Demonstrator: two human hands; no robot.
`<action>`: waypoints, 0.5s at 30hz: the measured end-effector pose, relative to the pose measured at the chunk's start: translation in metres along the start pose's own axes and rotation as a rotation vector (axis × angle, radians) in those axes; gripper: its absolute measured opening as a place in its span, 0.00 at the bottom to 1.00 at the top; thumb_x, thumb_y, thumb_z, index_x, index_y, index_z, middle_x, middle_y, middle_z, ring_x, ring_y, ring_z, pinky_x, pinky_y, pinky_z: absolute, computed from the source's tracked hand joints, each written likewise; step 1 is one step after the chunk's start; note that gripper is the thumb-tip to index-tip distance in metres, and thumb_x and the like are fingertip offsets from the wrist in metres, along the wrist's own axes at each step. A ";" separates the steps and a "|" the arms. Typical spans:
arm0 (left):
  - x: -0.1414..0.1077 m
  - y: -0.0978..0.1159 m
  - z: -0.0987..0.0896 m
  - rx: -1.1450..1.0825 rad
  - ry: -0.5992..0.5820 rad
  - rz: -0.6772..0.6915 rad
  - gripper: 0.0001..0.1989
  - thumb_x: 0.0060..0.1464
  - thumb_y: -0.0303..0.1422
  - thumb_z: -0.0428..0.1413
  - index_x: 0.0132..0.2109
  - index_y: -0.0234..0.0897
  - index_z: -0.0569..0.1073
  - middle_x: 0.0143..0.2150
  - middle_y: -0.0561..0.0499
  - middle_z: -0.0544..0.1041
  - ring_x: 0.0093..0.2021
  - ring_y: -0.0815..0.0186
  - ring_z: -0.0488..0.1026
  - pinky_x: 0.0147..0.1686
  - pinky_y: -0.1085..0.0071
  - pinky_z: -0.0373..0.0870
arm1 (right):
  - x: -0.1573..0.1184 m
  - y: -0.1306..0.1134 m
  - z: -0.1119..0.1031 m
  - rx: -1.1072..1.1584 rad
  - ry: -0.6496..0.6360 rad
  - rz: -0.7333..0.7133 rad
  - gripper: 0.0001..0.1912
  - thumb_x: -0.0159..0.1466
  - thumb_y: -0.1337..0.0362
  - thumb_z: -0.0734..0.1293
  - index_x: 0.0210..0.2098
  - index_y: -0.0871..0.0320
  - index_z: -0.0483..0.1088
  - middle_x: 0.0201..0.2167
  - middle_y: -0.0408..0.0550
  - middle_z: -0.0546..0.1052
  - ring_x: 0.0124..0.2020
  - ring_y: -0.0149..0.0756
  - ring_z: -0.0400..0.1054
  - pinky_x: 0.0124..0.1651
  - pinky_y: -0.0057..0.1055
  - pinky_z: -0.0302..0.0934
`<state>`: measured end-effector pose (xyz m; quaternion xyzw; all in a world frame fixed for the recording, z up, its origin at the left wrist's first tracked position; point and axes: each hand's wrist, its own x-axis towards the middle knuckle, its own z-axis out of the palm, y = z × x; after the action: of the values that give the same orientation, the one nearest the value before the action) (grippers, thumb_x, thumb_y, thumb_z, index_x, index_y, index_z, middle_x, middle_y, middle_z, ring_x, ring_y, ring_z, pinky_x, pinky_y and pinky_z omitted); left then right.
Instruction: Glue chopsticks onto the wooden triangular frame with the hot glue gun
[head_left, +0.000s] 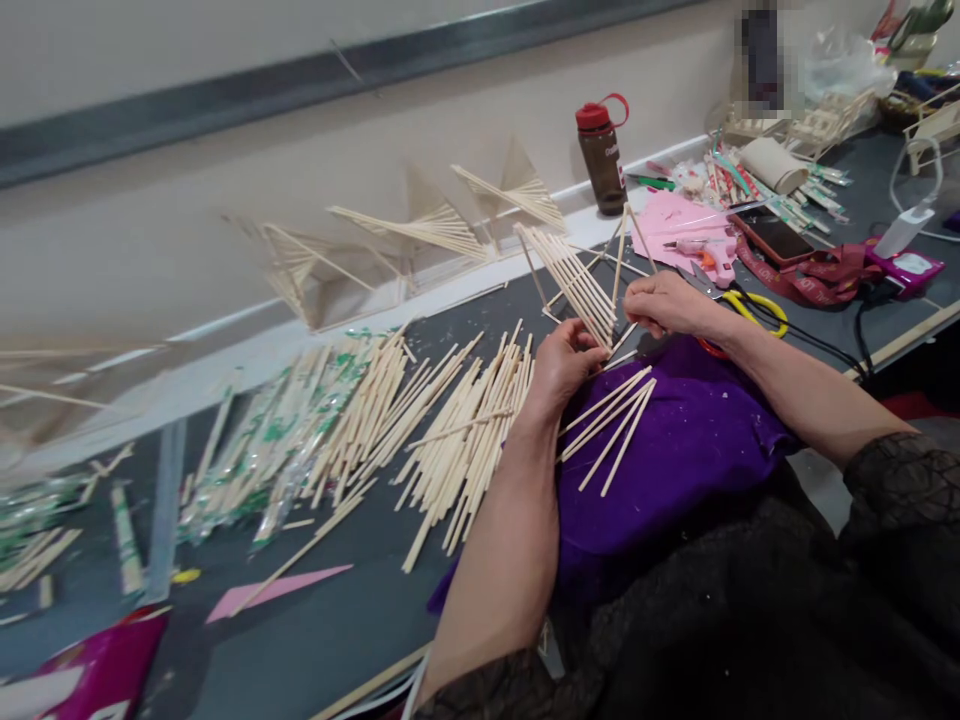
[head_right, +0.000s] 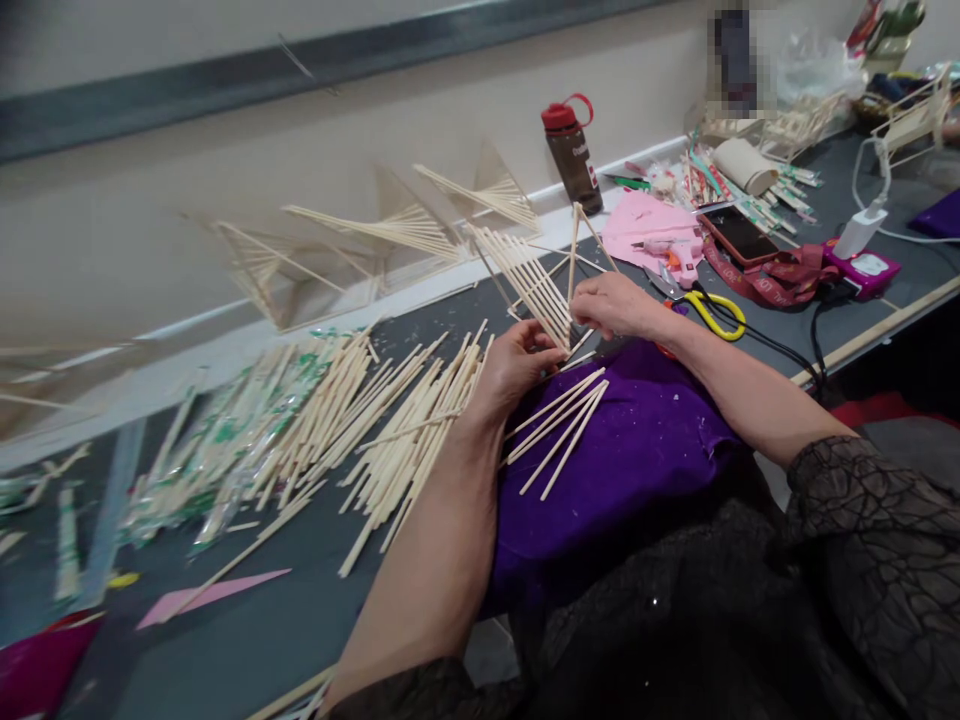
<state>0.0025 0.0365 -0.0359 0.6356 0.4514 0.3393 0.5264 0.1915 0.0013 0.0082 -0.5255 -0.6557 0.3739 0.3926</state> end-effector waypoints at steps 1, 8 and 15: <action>0.000 -0.001 0.000 -0.002 0.005 0.005 0.19 0.35 0.25 0.62 0.40 0.36 0.72 0.25 0.59 0.70 0.18 0.73 0.66 0.20 0.75 0.62 | 0.000 0.001 0.000 -0.006 0.001 0.001 0.08 0.57 0.68 0.60 0.21 0.60 0.65 0.14 0.37 0.64 0.14 0.23 0.60 0.21 0.22 0.51; -0.003 0.009 -0.001 -0.093 0.016 -0.073 0.19 0.37 0.30 0.62 0.41 0.35 0.73 0.27 0.56 0.75 0.18 0.73 0.68 0.16 0.78 0.57 | 0.000 0.002 0.001 -0.001 -0.010 -0.017 0.09 0.56 0.66 0.59 0.22 0.60 0.64 0.15 0.36 0.65 0.14 0.23 0.61 0.22 0.22 0.52; -0.003 0.017 0.000 -0.171 0.088 -0.074 0.15 0.37 0.35 0.64 0.35 0.33 0.74 0.24 0.55 0.74 0.17 0.75 0.67 0.15 0.79 0.56 | -0.009 -0.012 -0.002 0.106 -0.050 -0.041 0.08 0.53 0.65 0.61 0.20 0.60 0.65 0.13 0.36 0.64 0.15 0.23 0.58 0.20 0.22 0.50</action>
<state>0.0051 0.0330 -0.0193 0.5556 0.4665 0.3845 0.5707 0.1904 -0.0097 0.0187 -0.4809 -0.6553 0.4130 0.4109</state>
